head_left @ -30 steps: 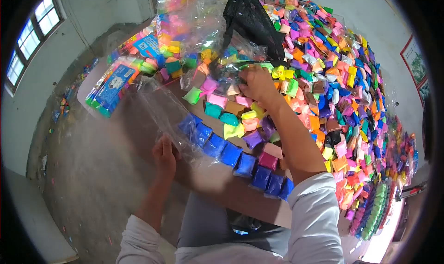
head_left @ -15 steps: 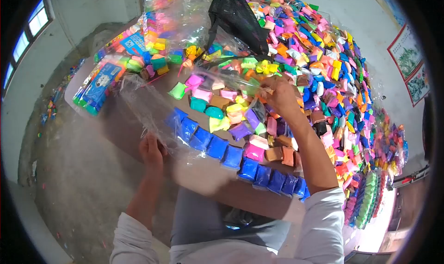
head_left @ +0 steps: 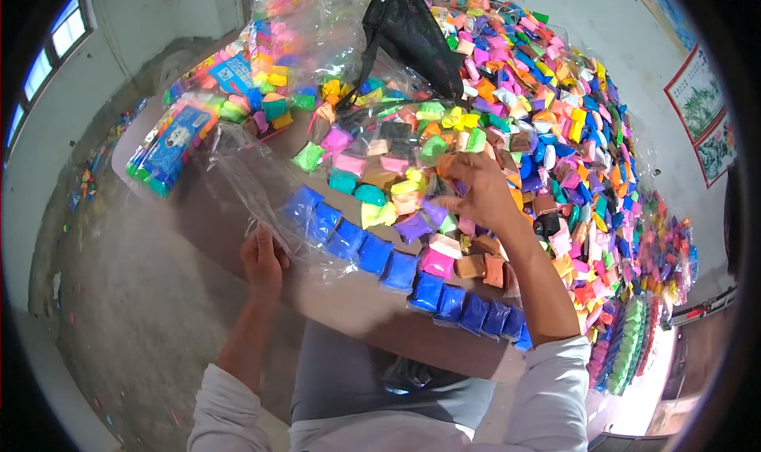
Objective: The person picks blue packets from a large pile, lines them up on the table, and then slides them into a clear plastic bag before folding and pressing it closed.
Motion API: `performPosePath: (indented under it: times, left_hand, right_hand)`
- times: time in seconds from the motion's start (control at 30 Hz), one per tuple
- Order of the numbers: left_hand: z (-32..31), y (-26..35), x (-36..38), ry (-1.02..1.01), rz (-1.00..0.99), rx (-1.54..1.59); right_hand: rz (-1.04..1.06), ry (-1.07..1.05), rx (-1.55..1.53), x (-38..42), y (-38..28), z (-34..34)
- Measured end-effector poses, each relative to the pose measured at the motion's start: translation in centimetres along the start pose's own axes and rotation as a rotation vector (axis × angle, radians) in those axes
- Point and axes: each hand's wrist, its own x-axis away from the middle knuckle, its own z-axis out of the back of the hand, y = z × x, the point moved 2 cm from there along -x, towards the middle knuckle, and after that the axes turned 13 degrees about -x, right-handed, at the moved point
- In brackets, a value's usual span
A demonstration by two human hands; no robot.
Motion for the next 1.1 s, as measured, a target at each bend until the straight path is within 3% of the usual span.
performPosePath:
  times: [0.03,0.2,0.3,0.37,0.4,0.47,0.5,0.57,0.6,0.67,0.8,0.87,0.9,0.93,0.97,1.0,1.03,1.1]
  left_hand:
    - [0.0,-0.2,0.1,-0.001,0.004,0.002]
    - [0.0,-0.8,-0.1,0.014,-0.019,0.007]
    - [0.3,-0.5,0.0,-0.005,-0.012,0.004]
    - [0.2,-0.7,0.0,0.013,0.017,0.006]
    - [0.1,-0.9,0.0,0.021,0.044,0.009]
    - [-0.2,-1.1,0.0,0.039,0.039,0.01]
    - [-0.3,-1.1,-0.1,0.057,0.031,0.011]
    - [-0.1,-0.1,-0.1,0.017,0.016,-0.023]
    - [0.2,0.3,-0.2,-0.01,0.007,-0.058]
    - [0.3,-0.3,-0.3,-0.001,0.02,-0.017]
    - [0.1,0.4,0.3,-0.01,0.064,0.041]
    - [-0.1,0.4,0.6,-0.019,0.067,0.042]
    - [-0.1,0.2,0.6,-0.018,0.061,0.044]
    - [-0.2,-2.3,1.0,-0.02,0.054,0.042]
    - [-0.3,-6.1,1.8,0.087,-0.272,-0.45]
    - [-0.2,-7.8,2.9,0.192,-0.595,-0.943]
    - [2.8,-4.2,6.4,0.186,-0.597,-0.951]
    - [-2.4,6.5,8.8,-0.21,0.181,-0.197]
  right_hand:
    - [-0.12,-0.184,0.064,0.7,0.5,-0.3]
    - [-0.245,-0.254,-0.006,2.0,2.6,-1.5]
    - [-0.281,-0.164,-0.199,1.2,1.8,-0.5]
    - [-0.149,0.116,-0.163,-0.2,-0.5,1.1]
    - [-0.147,0.115,-0.164,-1.0,-0.7,0.6]
    - [0.023,0.314,0.05,-3.2,-1.5,-0.3]
    - [0.02,0.318,0.054,-3.9,-0.8,-1.5]
    - [-0.082,0.054,0.142,-4.7,1.4,-4.7]
    - [-0.079,0.062,0.144,-5.0,1.2,-4.5]
    - [-0.191,0.121,-0.069,-4.7,0.9,-4.2]
    - [-0.122,0.387,-0.206,-2.0,-3.9,-0.4]
    - [-0.425,0.331,-0.464,0.6,-7.0,0.3]
    - [-0.431,0.394,-0.607,2.8,-8.0,-0.7]
    - [-0.525,0.303,-0.561,3.7,-10.9,-0.3]
    - [-0.643,0.23,-0.674,4.7,-12.6,-1.1]
    - [-0.591,0.212,-0.731,5.6,-14.5,-2.1]
    - [-0.585,0.183,-0.717,6.2,-15.7,-3.4]
    - [-0.511,0.196,-0.62,6.4,-18.3,-4.3]
